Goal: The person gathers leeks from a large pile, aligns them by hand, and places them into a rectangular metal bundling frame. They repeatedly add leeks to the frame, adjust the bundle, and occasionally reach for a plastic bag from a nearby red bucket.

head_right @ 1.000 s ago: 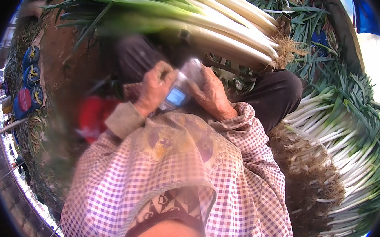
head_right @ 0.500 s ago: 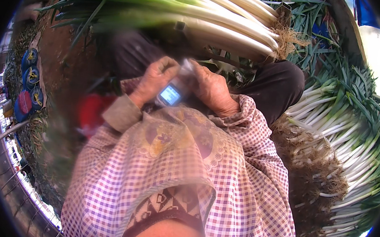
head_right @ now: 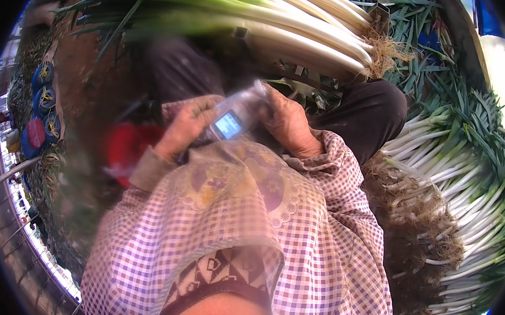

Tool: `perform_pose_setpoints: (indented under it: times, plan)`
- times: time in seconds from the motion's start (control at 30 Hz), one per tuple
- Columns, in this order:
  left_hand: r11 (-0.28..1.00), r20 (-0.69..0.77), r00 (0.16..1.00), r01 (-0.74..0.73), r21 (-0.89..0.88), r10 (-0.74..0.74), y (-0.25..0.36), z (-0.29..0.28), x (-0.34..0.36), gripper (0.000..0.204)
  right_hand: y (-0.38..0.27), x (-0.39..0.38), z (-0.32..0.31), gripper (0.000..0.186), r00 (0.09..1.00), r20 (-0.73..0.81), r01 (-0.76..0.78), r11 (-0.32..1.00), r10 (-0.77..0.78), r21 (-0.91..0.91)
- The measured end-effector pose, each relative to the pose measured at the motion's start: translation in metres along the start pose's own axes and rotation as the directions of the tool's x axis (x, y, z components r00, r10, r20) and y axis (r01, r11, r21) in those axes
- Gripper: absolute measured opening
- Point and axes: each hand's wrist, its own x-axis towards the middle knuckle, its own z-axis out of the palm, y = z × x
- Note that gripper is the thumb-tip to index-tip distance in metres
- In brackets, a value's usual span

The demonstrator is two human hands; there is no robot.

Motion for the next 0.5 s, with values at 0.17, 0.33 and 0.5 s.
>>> perform_pose_setpoints:
  times: [0.17,0.33,0.5]
  plan:
    - [1.000,-0.066,0.998,-0.020,-0.015,0.019,-0.006,0.000,0.018,0.014,0.002,-0.002,-0.003,0.057,0.999,0.049,-0.021,0.998,0.024,-0.062]
    - [0.982,-0.046,0.989,0.131,-0.134,-0.138,0.013,-0.003,0.050,0.010,0.004,-0.005,-0.001,0.053,0.966,0.032,-0.259,0.942,0.258,0.213]
    - [0.878,-0.230,0.957,0.046,-0.476,-0.175,0.009,0.002,0.068,0.036,0.008,-0.004,0.011,0.041,0.901,0.014,-0.345,0.697,0.433,0.628]
